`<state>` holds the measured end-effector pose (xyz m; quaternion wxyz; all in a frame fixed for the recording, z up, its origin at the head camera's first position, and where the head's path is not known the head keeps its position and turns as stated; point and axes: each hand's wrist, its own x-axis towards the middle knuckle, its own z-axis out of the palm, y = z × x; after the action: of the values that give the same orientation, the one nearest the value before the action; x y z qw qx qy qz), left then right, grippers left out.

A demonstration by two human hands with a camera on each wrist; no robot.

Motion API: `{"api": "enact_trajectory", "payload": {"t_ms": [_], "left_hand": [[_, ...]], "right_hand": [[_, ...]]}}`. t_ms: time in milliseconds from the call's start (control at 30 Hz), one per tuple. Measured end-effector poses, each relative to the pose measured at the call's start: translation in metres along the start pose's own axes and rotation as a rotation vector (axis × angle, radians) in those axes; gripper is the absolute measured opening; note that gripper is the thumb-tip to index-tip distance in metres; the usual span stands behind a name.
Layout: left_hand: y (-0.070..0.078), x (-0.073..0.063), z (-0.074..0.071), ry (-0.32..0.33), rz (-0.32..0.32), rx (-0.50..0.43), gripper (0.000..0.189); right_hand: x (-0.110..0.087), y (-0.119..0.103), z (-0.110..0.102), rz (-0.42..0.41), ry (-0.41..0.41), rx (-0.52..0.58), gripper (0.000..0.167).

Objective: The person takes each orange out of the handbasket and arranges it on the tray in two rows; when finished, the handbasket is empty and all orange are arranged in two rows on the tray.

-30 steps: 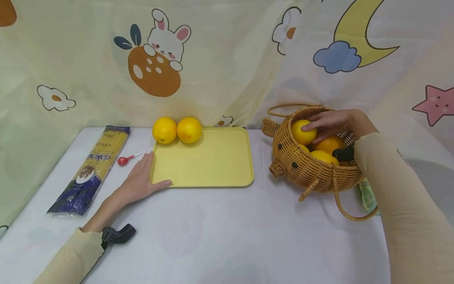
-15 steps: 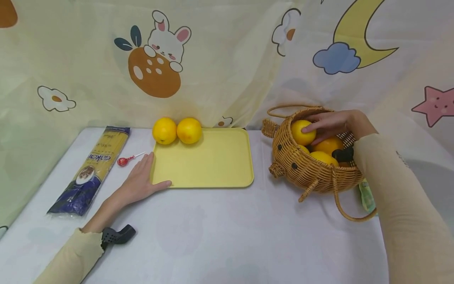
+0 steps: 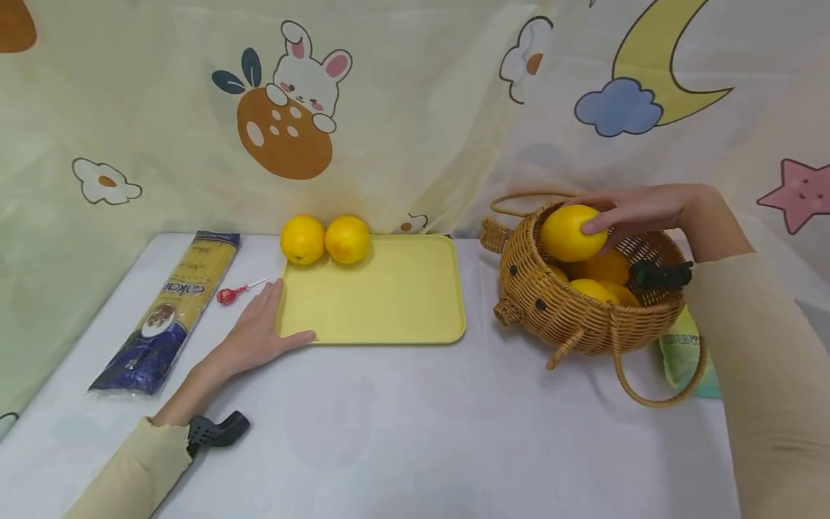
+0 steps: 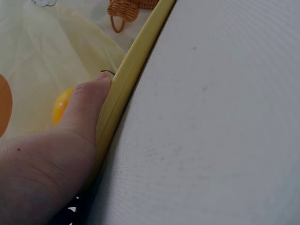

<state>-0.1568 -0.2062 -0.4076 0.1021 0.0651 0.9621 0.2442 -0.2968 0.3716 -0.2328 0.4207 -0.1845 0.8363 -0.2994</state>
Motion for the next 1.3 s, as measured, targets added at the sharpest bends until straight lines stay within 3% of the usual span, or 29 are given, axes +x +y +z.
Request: {"api": "enact_trajectory", "payload": {"t_ms": [133, 200, 333, 467, 533, 733, 900, 1000, 1100, 1300], "left_hand": [[0.001, 0.000, 0.000, 0.002, 0.001, 0.000, 0.125], [0.001, 0.000, 0.000, 0.002, 0.003, 0.000, 0.124], [0.002, -0.001, 0.000, 0.001, 0.004, 0.009, 0.124], [0.003, -0.001, -0.001, 0.002, 0.005, 0.013, 0.124], [0.003, -0.001, -0.001, 0.000, 0.004, 0.010, 0.124], [0.002, -0.002, -0.002, 0.001, -0.008, 0.004, 0.124], [0.002, -0.002, 0.000, -0.005, -0.003, -0.001, 0.125], [0.001, -0.002, 0.000, -0.004, -0.003, -0.003, 0.125], [0.000, -0.002, 0.000, -0.007, -0.005, 0.001, 0.125], [-0.001, 0.001, 0.002, -0.002, -0.013, 0.002, 0.127]], "right_hand": [[-0.025, -0.014, 0.012, -0.138, 0.182, -0.055, 0.053], [-0.032, -0.023, 0.022, -0.233, 0.267, -0.020, 0.054], [-0.035, -0.036, 0.050, -0.512, 0.314, 0.215, 0.062], [-0.031, -0.052, 0.092, -0.707, 0.330, 0.415, 0.068], [-0.028, -0.063, 0.112, -0.719, 0.377, 0.445, 0.069], [-0.007, -0.086, 0.150, -0.765, 0.391, 0.527, 0.066], [0.012, -0.102, 0.172, -0.762, 0.359, 0.704, 0.056], [0.025, -0.117, 0.187, -0.692, 0.398, 0.787, 0.050], [0.044, -0.129, 0.201, -0.603, 0.494, 0.757, 0.046], [0.099, -0.139, 0.209, -0.429, 0.615, 0.696, 0.063]]}}
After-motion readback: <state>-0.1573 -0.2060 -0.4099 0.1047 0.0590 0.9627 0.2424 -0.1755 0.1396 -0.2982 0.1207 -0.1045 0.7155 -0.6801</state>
